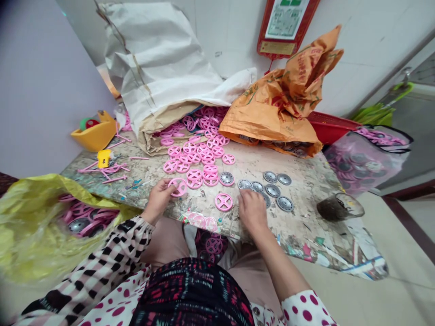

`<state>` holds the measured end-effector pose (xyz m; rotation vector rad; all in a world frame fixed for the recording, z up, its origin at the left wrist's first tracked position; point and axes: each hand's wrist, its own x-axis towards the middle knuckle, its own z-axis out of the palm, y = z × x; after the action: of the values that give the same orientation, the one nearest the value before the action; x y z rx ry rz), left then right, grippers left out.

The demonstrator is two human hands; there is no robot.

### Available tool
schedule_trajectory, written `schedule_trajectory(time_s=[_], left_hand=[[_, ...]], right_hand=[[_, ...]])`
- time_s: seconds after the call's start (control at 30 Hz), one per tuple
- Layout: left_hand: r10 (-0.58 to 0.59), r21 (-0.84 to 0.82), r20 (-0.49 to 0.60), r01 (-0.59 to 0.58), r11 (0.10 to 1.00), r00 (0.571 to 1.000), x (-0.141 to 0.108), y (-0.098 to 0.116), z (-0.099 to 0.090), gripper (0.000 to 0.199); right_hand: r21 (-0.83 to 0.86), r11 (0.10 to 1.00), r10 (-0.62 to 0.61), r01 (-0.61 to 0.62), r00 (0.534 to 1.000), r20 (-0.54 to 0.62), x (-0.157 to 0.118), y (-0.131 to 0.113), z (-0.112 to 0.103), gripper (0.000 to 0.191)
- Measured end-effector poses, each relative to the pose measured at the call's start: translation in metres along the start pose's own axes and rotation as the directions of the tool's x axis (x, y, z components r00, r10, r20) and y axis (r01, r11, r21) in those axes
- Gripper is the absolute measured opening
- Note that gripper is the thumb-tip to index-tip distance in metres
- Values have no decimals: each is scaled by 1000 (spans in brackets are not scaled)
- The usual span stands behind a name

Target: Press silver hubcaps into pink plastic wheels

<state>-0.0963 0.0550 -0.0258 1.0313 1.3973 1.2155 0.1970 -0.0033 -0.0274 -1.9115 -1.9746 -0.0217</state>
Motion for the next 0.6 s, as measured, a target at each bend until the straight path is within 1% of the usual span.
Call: schedule_trajectory(time_s=[0.07,0.1,0.13,0.2,0.27,0.3,0.33,0.37,0.4,0.43,0.47,0.5,0.53,0.57,0.6], left_hand=[[-140,-121,61,147,982,988,-11,8,6,31],[-206,-175,108,222,959,973,-16,12,9,30],[-264,-224,166,297,928,950,-22,15,13,28],[-347,-307,283,427,851,894,-33,20,19,23],[-384,-357,381,517,778,841,-43,22,24,16],[-392,-372,417,548,749,820,-46,23,27,14],[-398,-381,443,570,728,803,-50,23,29,12],[-401,-387,462,587,711,791,-52,23,32,12],[-405,-390,475,599,699,782,-55,22,34,12],[-407,-393,483,607,691,775,-57,22,38,12],[-406,-393,493,613,686,770,-60,21,41,13],[-399,-391,507,616,683,764,-62,20,45,14],[-385,-392,524,617,682,759,-65,19,49,15],[-368,-396,541,615,682,756,-68,19,53,17],[-349,-402,555,610,682,755,-72,19,57,18]], right_hand=[[-108,983,154,-152,988,7,14,11,-6,38],[-154,967,207,-202,978,21,20,15,-8,38],[-186,956,237,-226,971,38,24,18,-9,39],[-201,953,243,-228,968,55,27,23,-10,40],[-152,965,220,-215,975,16,27,25,-11,39],[-98,972,212,-213,977,-19,25,25,-11,38],[-16,976,216,-217,975,-57,24,24,-12,37],[101,968,239,-230,967,-93,22,20,-12,35],[251,936,280,-245,953,-114,19,15,-12,35],[421,870,330,-257,938,-109,15,6,-13,34],[584,769,373,-261,924,-79,11,-4,-13,35],[717,648,402,-258,915,-34,7,-16,-13,36],[806,539,395,-244,919,15,1,-30,-13,36],[851,475,372,-225,928,38,-5,-43,-12,35],[858,469,342,-210,939,43,-11,-56,-11,32]])
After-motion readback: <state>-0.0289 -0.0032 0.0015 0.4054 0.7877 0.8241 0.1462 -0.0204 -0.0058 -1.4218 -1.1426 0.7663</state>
